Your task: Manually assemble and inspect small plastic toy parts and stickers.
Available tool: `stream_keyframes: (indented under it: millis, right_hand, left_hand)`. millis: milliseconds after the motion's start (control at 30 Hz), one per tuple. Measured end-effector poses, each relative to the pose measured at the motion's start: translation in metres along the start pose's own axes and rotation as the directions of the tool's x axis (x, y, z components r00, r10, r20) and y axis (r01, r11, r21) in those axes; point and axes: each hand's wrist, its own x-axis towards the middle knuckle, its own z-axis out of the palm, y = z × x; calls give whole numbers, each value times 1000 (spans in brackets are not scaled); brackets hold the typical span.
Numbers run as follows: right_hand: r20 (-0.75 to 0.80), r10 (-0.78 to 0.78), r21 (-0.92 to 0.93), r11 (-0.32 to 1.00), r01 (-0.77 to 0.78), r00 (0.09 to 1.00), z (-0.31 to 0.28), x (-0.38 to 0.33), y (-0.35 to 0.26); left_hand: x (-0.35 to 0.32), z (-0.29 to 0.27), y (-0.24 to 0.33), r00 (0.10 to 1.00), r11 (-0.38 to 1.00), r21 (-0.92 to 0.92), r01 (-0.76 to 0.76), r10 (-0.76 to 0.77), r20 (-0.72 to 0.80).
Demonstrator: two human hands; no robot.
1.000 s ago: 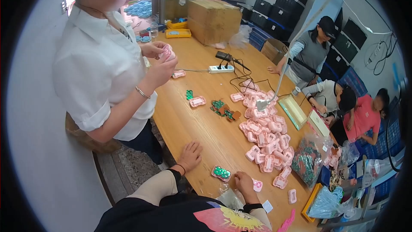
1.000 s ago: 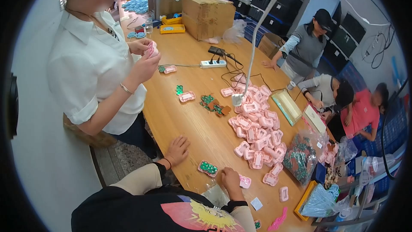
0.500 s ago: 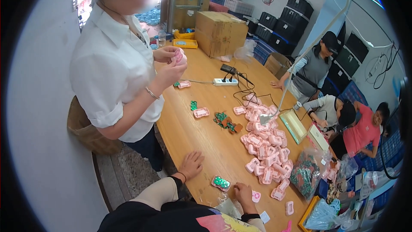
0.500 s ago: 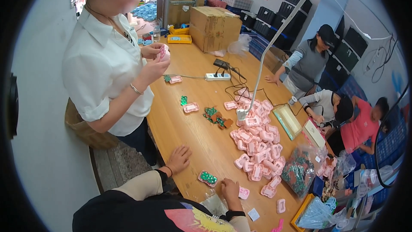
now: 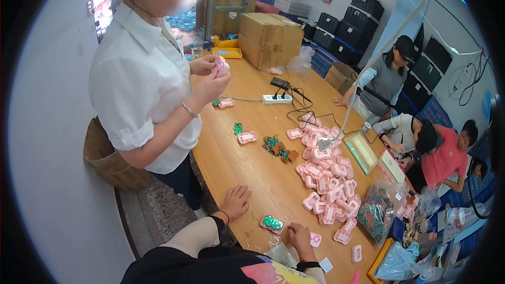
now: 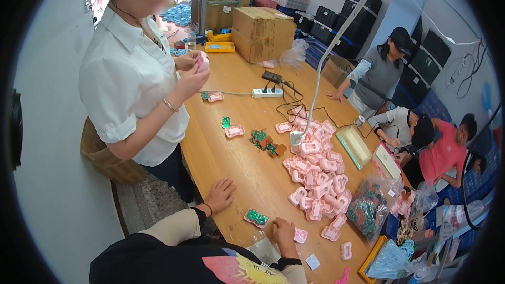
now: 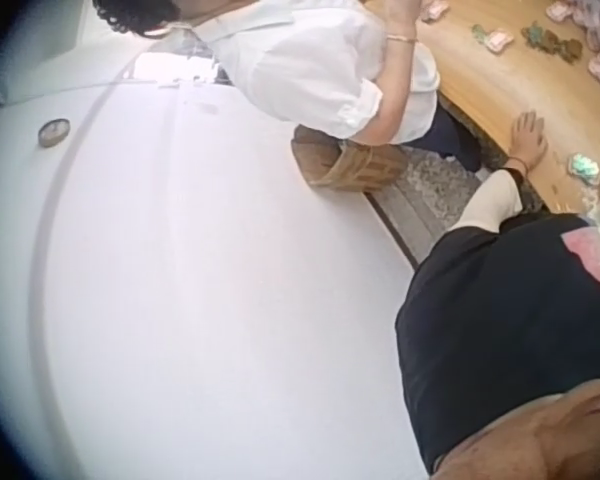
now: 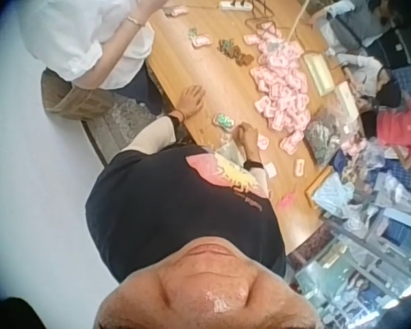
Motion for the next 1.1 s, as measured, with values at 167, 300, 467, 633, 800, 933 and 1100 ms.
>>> stream_keyframes:
  millis: [167, 300, 467, 633, 800, 933, 1100]
  right_hand:
    - [-67, -12, 26, 1000, 14, 998, 5, -1, 1]
    - [-51, -9, 26, 1000, 10, 999, 5, -1, 3]
    - [-37, 3, 6, 1000, -2, 999, 0, -2, -6]
    - [-71, -9, 15, 1000, 10, 997, 5, -4, -4]
    - [-44, 2, 9, 1000, -2, 999, 4, -12, -4]
    - [-235, -69, 33, 996, 79, 969, 0, -20, 4]
    - [-436, 120, 201, 979, -33, 892, -32, -52, 15]
  left_hand:
    - [0, 5, -1, 999, 999, -32, -20, 19, -37]
    - [4, 3, -1, 1000, 999, -43, -11, 10, -22]
    - [6, 5, -4, 999, 999, -46, -12, 10, -40]
    - [3, 1, -2, 1000, 1000, -30, 1, -2, -26]
    - [4, 8, -4, 1000, 1000, -20, -20, 20, -14]
    - [25, 5, -18, 975, 997, -72, -2, 18, 221]
    - [53, -20, 23, 879, 944, -324, -67, 209, 428]
